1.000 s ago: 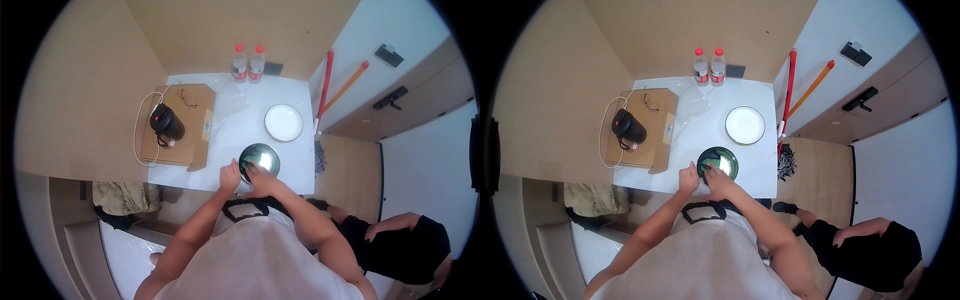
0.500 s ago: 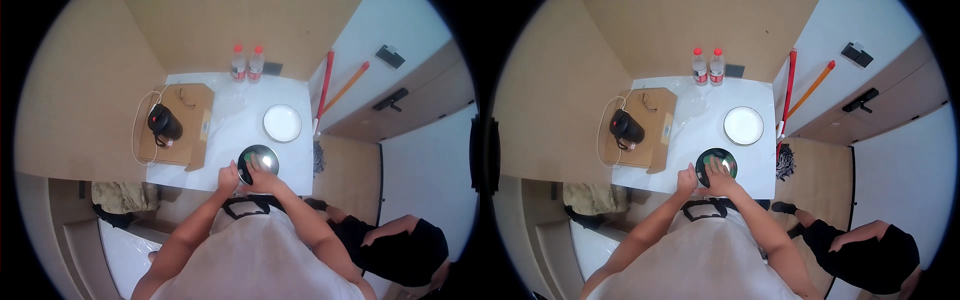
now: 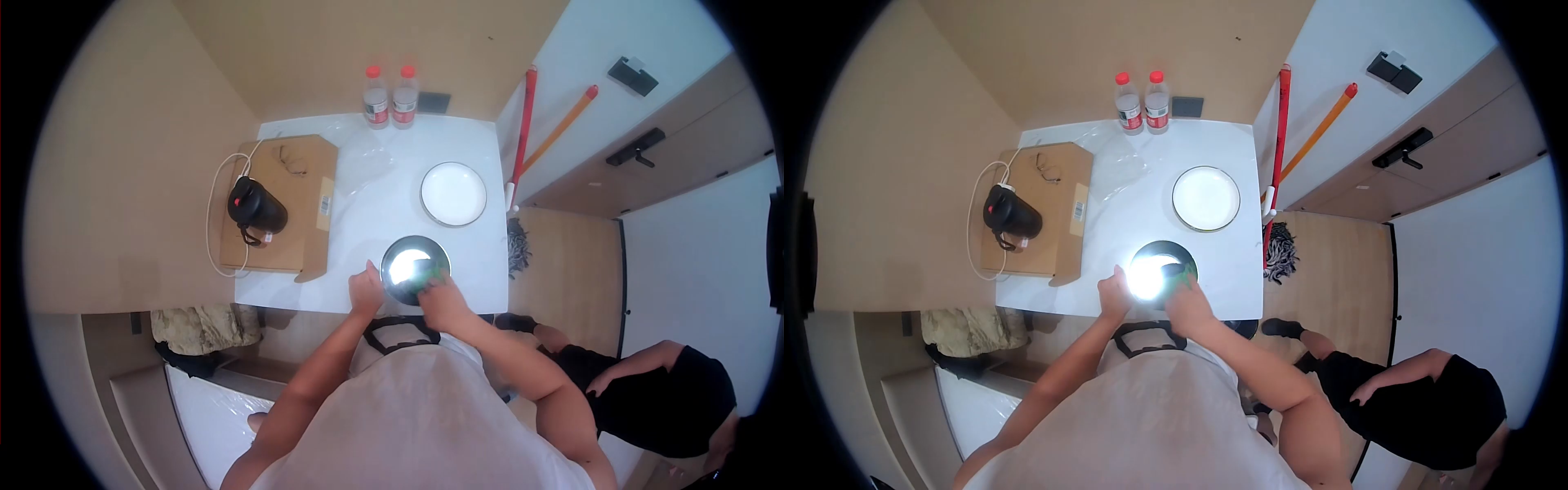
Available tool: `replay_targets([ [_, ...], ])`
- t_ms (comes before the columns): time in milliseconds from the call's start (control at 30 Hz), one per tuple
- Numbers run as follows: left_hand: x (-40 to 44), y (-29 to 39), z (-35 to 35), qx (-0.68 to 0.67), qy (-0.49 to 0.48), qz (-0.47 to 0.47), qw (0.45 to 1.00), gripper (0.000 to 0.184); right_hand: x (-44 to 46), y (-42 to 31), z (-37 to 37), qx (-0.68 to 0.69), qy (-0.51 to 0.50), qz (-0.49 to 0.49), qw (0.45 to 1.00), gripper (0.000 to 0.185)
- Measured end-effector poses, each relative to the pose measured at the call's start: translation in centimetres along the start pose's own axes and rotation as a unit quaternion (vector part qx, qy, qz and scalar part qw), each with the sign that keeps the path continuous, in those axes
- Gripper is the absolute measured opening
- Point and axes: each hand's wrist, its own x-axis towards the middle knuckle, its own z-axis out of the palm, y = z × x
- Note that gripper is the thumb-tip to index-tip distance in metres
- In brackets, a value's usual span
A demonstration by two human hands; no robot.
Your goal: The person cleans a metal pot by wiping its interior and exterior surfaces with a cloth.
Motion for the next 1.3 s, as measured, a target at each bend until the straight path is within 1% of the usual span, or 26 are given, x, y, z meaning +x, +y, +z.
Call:
replay_targets([
  [33, 0.0, 0.3, -0.1, -0.002, 0.006, -0.011, 1.0, 0.057, 0.2, -0.7, 0.0, 0.078, 0.023, 0.004, 0.997, 0.047],
  [100, -0.1, 0.9, -0.3, -0.005, 0.017, -0.033, 0.999, 0.058, 0.9, -1.9, -0.3, 0.23, 0.055, 0.014, 0.971, 0.054],
  [200, -0.3, 0.5, 0.1, -0.004, 0.022, -0.034, 0.999, 0.059, 2.5, -2.6, -1.7, 0.441, 0.057, 0.038, 0.895, 0.061],
  [300, -0.3, 0.1, 0.3, -0.016, 0.016, -0.041, 0.999, 0.059, 2.3, -1.9, -1.9, 0.421, 0.087, -0.009, 0.903, 0.066],
  [400, 0.1, 0.2, -0.2, 0.002, 0.01, -0.005, 1.0, 0.059, 0.7, 0.7, -0.8, 0.344, 0.056, -0.074, 0.934, 0.063],
  [467, 0.5, 0.4, -0.4, 0.002, -0.004, 0.002, 1.0, 0.058, -0.3, 2.2, -0.5, 0.188, 0.05, -0.051, 0.98, 0.039],
  [500, 0.5, 0.4, -0.4, 0.001, -0.009, 0.006, 1.0, 0.058, -0.8, 2.8, -0.4, 0.107, 0.047, -0.039, 0.992, 0.029],
  [533, 0.5, 0.4, -0.1, -0.008, -0.017, 0.002, 1.0, 0.058, -0.8, 3.1, 0.6, 0.057, 0.102, -0.025, 0.993, 0.02],
  [633, 0.8, 0.7, 0.4, -0.019, -0.01, -0.009, 1.0, 0.058, -0.2, 1.9, 1.2, -0.021, 0.135, 0.014, 0.991, 0.021],
  [667, 0.7, 0.7, 0.5, -0.018, -0.004, -0.013, 1.0, 0.058, 0.1, 1.2, 1.1, 0.043, 0.051, 0.023, 0.998, 0.027],
  [767, 0.7, 0.9, 0.6, -0.02, 0.01, -0.033, 0.999, 0.058, 1.3, -1.6, 2.4, 0.189, 0.107, -0.001, 0.976, 0.04],
  [800, 0.5, 0.9, 0.6, -0.025, 0.007, -0.044, 0.999, 0.058, 1.9, -2.4, 1.8, 0.246, 0.148, -0.005, 0.958, 0.053],
  [900, 0.5, 0.7, 0.7, -0.021, 0.002, -0.052, 0.998, 0.058, 2.6, -2.5, -0.1, 0.314, 0.098, 0.019, 0.944, 0.059],
  [1000, 0.6, 0.2, 0.6, -0.004, -0.009, -0.031, 0.999, 0.059, 2.1, -0.8, -0.5, 0.296, -0.09, 0.038, 0.95, 0.069],
  [1100, 0.7, 0.2, 1.0, 0.016, -0.028, 0.003, 0.999, 0.059, 0.0, 0.3, -2.7, 0.14, -0.122, 0.058, 0.981, 0.083],
  [1133, 0.6, 0.1, 1.3, 0.023, -0.034, 0.014, 0.999, 0.059, 0.5, 0.5, -1.5, 0.135, -0.136, 0.078, 0.978, 0.104],
  [1233, 0.2, -0.6, 1.9, 0.014, -0.06, 0.025, 0.998, 0.058, 2.0, 1.0, 1.4, 0.139, 0.058, 0.118, 0.981, 0.119],
  [1267, -0.1, -0.8, 2.0, -0.013, -0.055, 0.026, 0.998, 0.057, 3.1, 1.4, 1.8, 0.141, 0.014, 0.088, 0.986, 0.128],
  [1300, 0.1, -0.6, 1.8, -0.014, -0.05, 0.027, 0.998, 0.057, 3.6, 1.7, 1.1, 0.155, -0.006, 0.046, 0.987, 0.125],
])
